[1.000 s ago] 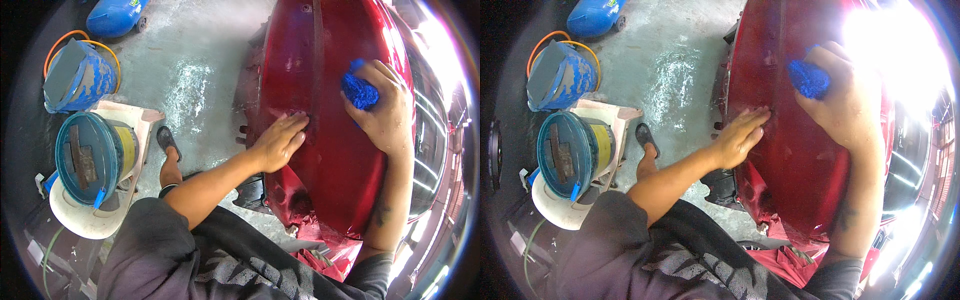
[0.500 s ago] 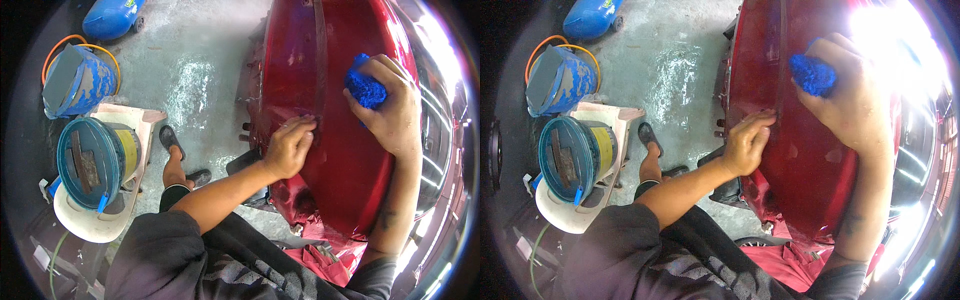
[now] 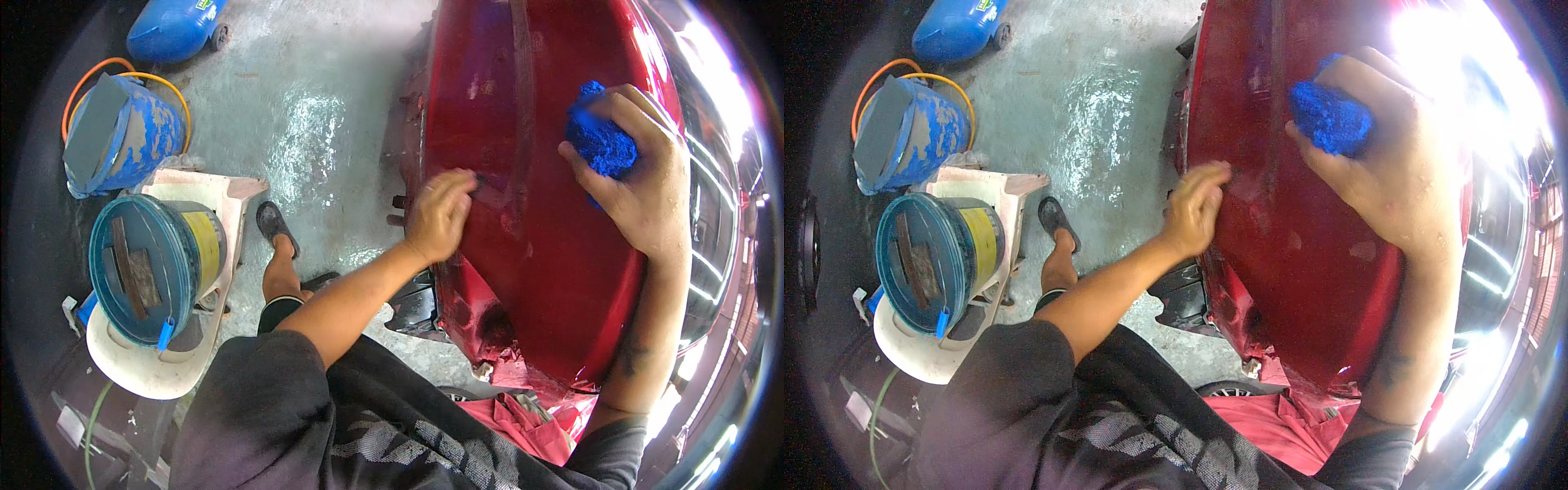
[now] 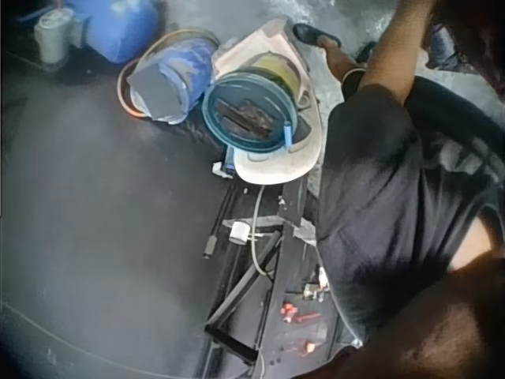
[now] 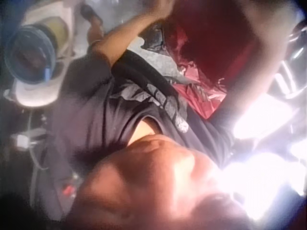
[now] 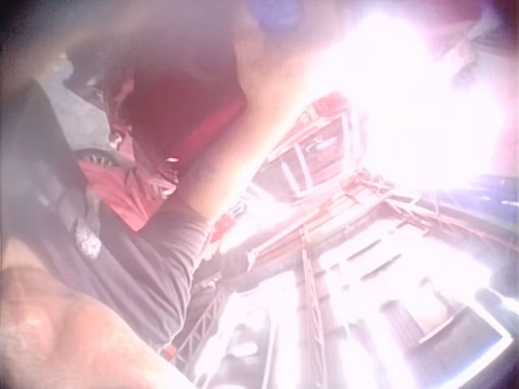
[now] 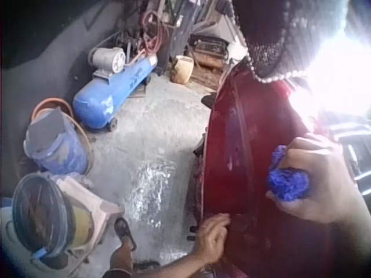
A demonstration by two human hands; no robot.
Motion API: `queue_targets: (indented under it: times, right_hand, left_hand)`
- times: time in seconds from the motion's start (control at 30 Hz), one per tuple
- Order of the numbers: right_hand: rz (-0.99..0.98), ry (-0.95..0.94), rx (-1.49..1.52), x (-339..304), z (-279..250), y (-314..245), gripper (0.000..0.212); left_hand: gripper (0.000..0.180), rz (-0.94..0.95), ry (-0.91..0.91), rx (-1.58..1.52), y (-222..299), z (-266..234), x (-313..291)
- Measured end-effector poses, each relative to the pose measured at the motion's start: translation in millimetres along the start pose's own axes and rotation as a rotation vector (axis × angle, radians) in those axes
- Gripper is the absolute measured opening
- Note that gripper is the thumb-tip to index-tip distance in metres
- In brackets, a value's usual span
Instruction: The person cleans the rear bumper of a red car using a blue cloth and a small black tool. They wipe the surface repeatedly, occasionally dipping the cloth into a bucket of water and using the tool to scrape or rub specific areas of the bumper.
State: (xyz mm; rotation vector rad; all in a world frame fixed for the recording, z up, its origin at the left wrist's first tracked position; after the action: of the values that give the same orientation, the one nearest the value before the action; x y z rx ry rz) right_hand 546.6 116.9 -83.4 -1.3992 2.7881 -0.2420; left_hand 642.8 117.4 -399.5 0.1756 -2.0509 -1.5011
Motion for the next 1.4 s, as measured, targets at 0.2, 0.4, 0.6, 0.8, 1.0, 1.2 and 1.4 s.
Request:
queue_targets:
  times: [0.2, 0.4, 0.6, 0.8, 1.0, 1.2, 1.4]
  right_hand:
    - [-0.040, 0.010, -0.024, -3.5, -0.6, -0.7, 0.032]
    - [0.003, -0.033, -0.019, 0.8, 1.6, -1.0, 0.038]
    - [0.001, -0.013, -0.044, -2.9, -2.3, 3.0, 0.042]
    - [0.000, -0.037, -0.011, 5.8, 1.4, -2.1, 0.043]
    - [0.020, -0.042, -0.042, -2.7, 0.8, 0.9, 0.042]
    - [-0.003, -0.026, -0.013, 1.5, 0.7, 2.9, 0.042]
    - [-0.012, -0.017, -0.035, 0.3, -4.6, 1.1, 0.043]
  left_hand:
    - [0.034, -0.091, -0.065, -0.128, 61.0, 0.4, 5.9]
    - [0.035, -0.049, -0.040, 0.108, -30.6, -5.5, 7.6]
    - [0.044, 0.016, -0.081, -0.141, 57.5, -8.3, 9.2]
    - [0.039, -0.180, -0.030, 0.124, -47.6, 2.0, -1.7]
    - [0.048, 0.081, -0.096, -0.059, 51.1, -6.2, 9.7]
    - [0.048, -0.164, -0.170, -0.011, 8.9, 5.4, 13.4]
    - [0.067, 0.100, -0.240, 0.066, 24.2, 6.7, 8.8]
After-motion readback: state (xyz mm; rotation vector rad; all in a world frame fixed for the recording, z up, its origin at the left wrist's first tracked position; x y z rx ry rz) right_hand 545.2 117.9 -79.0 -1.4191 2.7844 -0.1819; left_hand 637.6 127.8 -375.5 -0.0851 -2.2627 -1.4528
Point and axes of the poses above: each hand's wrist, its own x-axis towards the middle knuckle, its own z-axis out of the palm, y = z × x, the point moved 8 cm from there along x, towards the middle knuckle, and after that the axes turned 12 degrees about x, right-handed, at the moved point
